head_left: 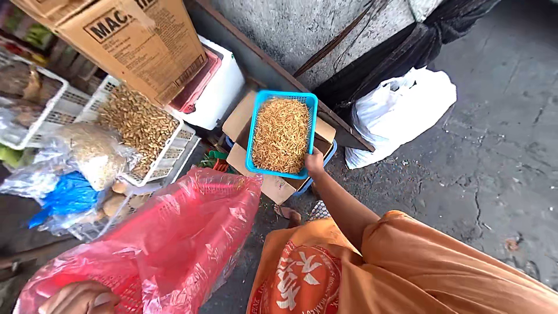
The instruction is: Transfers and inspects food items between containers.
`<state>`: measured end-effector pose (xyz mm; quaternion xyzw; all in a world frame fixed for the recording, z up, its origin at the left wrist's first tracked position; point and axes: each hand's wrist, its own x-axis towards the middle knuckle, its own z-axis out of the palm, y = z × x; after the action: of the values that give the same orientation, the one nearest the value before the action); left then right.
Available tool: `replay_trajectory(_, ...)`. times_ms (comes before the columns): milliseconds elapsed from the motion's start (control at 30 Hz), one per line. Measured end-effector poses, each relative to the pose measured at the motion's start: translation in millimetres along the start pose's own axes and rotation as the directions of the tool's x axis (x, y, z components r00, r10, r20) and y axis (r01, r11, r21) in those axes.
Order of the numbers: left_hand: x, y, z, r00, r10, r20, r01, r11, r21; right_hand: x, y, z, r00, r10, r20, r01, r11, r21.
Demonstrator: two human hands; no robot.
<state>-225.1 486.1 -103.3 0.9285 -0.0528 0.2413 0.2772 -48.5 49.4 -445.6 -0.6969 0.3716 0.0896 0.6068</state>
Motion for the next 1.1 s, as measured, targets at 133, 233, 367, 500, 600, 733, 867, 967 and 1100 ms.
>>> replay_trajectory(133, 6.6, -17.2, -8.5, 0.999, 0.025, 0.028, -0.025, 1.0, -0.016, -15.7, 10.5, 34.8, 0.997, 0.028, -0.075, -0.022, 0.997, 0.074)
replay_trajectory(233, 9.8, -23.6, -11.2, 0.998, 0.044, 0.035, -0.043, 0.999, -0.028, -20.0, 12.5, 49.0, 0.994, 0.056, -0.096, -0.045, 0.992, 0.117)
replay_trajectory(367, 15.4, -21.2, -5.0, 0.996, 0.079, 0.033, -0.077, 0.995, -0.065, -22.6, 15.6, 55.4, 0.99, 0.099, -0.096, -0.095, 0.994, 0.05)
replay_trajectory(500, 14.2, -26.5, -2.8, 0.995, 0.101, -0.007, -0.101, 0.99, -0.097, -22.9, 13.8, 51.6, 0.99, 0.139, -0.033, -0.14, 0.99, -0.02)
replay_trajectory(600, 6.3, -33.2, -4.6, 0.995, 0.091, -0.03, -0.094, 0.99, -0.103, -26.3, 10.0, 45.1, 0.988, 0.153, 0.003, -0.153, 0.987, -0.059)
replay_trajectory(733, -0.6, -34.5, -4.0, 0.995, 0.088, -0.054, -0.094, 0.988, -0.126, -27.9, 4.8, 40.2, 0.985, 0.17, 0.033, -0.167, 0.984, -0.068)
replay_trajectory(867, 1.7, -29.3, -7.0, 0.993, 0.102, -0.064, -0.111, 0.98, -0.166, -26.6, 5.8, 32.7, 0.977, 0.205, 0.056, -0.204, 0.979, -0.025)
replay_trajectory(967, 5.0, -24.5, -8.7, 0.988, 0.133, -0.076, -0.145, 0.972, -0.186, -30.5, -1.0, 18.9, 0.961, 0.259, 0.093, -0.261, 0.965, 0.012)
replay_trajectory(1100, 13.5, -15.8, -7.6, 0.98, 0.182, -0.077, -0.194, 0.96, -0.202, -37.6, -15.1, -5.8, 0.971, 0.236, 0.036, -0.233, 0.969, -0.079)
